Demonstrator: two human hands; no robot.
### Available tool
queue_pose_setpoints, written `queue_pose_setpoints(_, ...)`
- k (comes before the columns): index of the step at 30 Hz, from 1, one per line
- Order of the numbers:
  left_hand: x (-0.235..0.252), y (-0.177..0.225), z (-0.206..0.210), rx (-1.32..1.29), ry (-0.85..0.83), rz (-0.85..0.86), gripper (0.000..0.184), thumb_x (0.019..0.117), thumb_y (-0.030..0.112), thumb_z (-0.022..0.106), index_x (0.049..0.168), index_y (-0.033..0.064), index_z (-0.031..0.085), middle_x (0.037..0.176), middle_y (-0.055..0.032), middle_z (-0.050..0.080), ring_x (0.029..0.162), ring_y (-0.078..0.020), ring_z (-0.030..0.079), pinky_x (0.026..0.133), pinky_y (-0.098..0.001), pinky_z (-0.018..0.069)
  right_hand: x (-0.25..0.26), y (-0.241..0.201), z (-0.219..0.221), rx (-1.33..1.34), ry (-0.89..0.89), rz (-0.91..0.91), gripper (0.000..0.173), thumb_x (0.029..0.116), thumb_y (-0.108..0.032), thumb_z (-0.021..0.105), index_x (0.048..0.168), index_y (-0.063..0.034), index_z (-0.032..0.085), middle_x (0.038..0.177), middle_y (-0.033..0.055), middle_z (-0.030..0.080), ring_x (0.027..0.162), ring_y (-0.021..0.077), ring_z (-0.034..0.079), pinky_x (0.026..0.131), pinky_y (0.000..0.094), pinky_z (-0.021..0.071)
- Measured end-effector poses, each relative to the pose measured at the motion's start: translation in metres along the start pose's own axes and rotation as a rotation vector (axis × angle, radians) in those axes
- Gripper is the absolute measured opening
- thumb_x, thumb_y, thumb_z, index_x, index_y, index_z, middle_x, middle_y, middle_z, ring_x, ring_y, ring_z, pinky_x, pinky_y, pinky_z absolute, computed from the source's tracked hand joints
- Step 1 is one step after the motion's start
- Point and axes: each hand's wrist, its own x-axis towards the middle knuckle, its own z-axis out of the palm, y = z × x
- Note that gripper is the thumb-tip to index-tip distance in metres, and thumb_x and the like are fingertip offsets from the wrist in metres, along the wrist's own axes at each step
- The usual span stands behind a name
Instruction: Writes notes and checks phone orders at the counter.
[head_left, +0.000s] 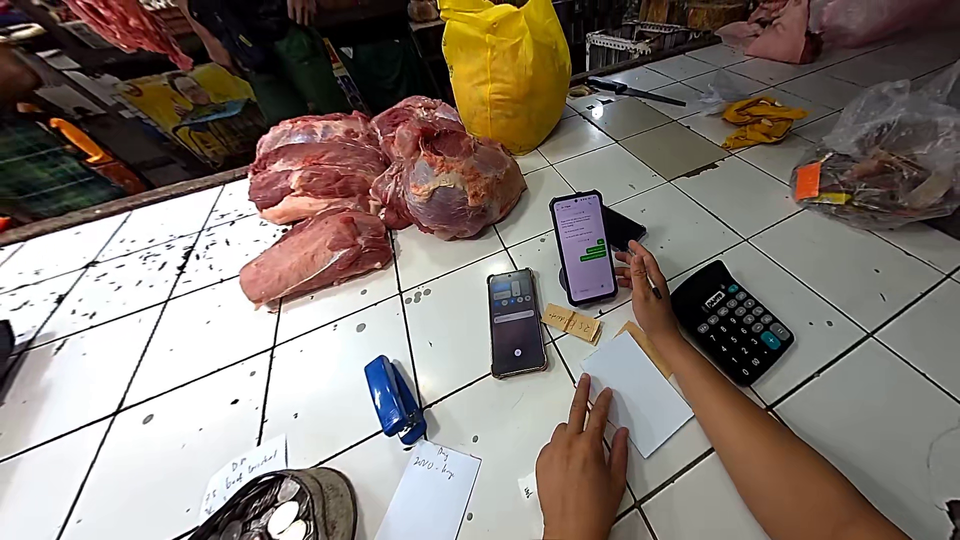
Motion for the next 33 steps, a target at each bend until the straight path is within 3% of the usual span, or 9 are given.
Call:
queue_pose_setpoints(3,-0.001,0.000,0.001,0.034,-0.015,0.009,0.046,0.0839,0.041,0.071,0.124,0.0192,0.077,0.142,-0.0036,0.064,0.064,-0.0207,0.069,0.047,-0.0381,0.0490,-0.002,0.002,-0.001,0.008,0.000,-0.024,0.051,0.1121,-0.027,0.029,0.152,0.0022,0.040,0.137,0.0218,0.060,0.112,0.0220,0.068,0.094,0.0351,0.0558)
queue_pose_setpoints(7,-0.001,0.001,-0.001,0.051,-0.057,-0.014,0.066,0.0750,0.057,0.077,0.129,0.0195,0.074,0.149,-0.0110,0.057,0.065,-0.0217,0.070,0.047,-0.0382,0.0491,-0.008,0.001,-0.004,-0.048,-0.045,-0.145,0.054,0.1105,-0.031,0.032,0.153,0.0017,0.040,0.138,0.0209,0.061,0.118,0.0209,0.066,0.099,0.0354,0.0549)
queue_pose_setpoints(10,-0.001,0.001,-0.004,0.047,-0.092,-0.010,0.076,0.0692,0.062,0.080,0.132,0.0199,0.072,0.151,-0.0132,0.055,0.067,-0.0227,0.070,0.048,-0.0392,0.0494,-0.017,-0.003,-0.006,-0.107,0.031,-0.239,0.050,0.1103,-0.025,0.034,0.149,0.0054,0.044,0.137,0.0211,0.063,0.123,0.0232,0.064,0.104,0.0366,0.0519)
queue_pose_setpoints(14,0.000,0.001,-0.007,0.056,-0.137,0.010,0.088,0.0629,0.069,0.081,0.136,0.0208,0.069,0.154,-0.0110,0.053,0.069,-0.0220,0.070,0.048,-0.0386,0.0488,-0.022,-0.007,-0.006,-0.085,0.119,-0.134,0.050,0.1107,-0.023,0.032,0.147,0.0082,0.044,0.136,0.0238,0.062,0.124,0.0249,0.063,0.104,0.0357,0.0505)
queue_pose_setpoints(17,0.001,0.001,-0.008,0.031,-0.134,-0.009,0.079,0.0691,0.062,0.081,0.135,0.0191,0.070,0.152,-0.0091,0.055,0.070,-0.0235,0.071,0.049,-0.0396,0.0496,-0.018,-0.005,-0.009,-0.036,0.091,-0.029,0.050,0.1115,-0.024,0.029,0.148,0.0085,0.043,0.138,0.0252,0.060,0.124,0.0246,0.063,0.103,0.0342,0.0507)
queue_pose_setpoints(23,0.003,0.003,-0.008,-0.018,-0.092,-0.063,0.059,0.0798,0.047,0.081,0.130,0.0169,0.073,0.148,-0.0084,0.058,0.069,-0.0270,0.072,0.051,-0.0428,0.0517,-0.045,-0.007,-0.033,-0.072,-0.118,-0.034,0.052,0.1101,-0.024,0.031,0.148,0.0104,0.042,0.137,0.0245,0.060,0.126,0.0219,0.062,0.107,0.0321,0.0503)
queue_pose_setpoints(27,0.004,0.004,-0.006,-0.018,-0.073,-0.082,0.050,0.0850,0.041,0.078,0.128,0.0171,0.074,0.147,-0.0072,0.059,0.069,-0.0274,0.072,0.052,-0.0430,0.0521,-0.063,-0.013,-0.044,-0.039,-0.132,-0.005,0.046,0.1096,-0.021,0.033,0.139,0.0095,0.052,0.123,0.0173,0.069,0.112,0.0146,0.069,0.098,0.0266,0.0551)
queue_pose_setpoints(33,0.005,0.001,-0.002,-0.018,-0.046,-0.050,0.030,0.0906,0.032,0.073,0.118,0.0208,0.079,0.144,-0.0033,0.063,0.066,-0.0253,0.071,0.052,-0.0424,0.0520,-0.051,-0.017,-0.031,0.062,-0.019,0.089,0.040,0.1112,-0.019,0.034,0.132,0.0071,0.055,0.111,0.0120,0.070,0.094,0.0119,0.072,0.084,0.0247,0.0596)
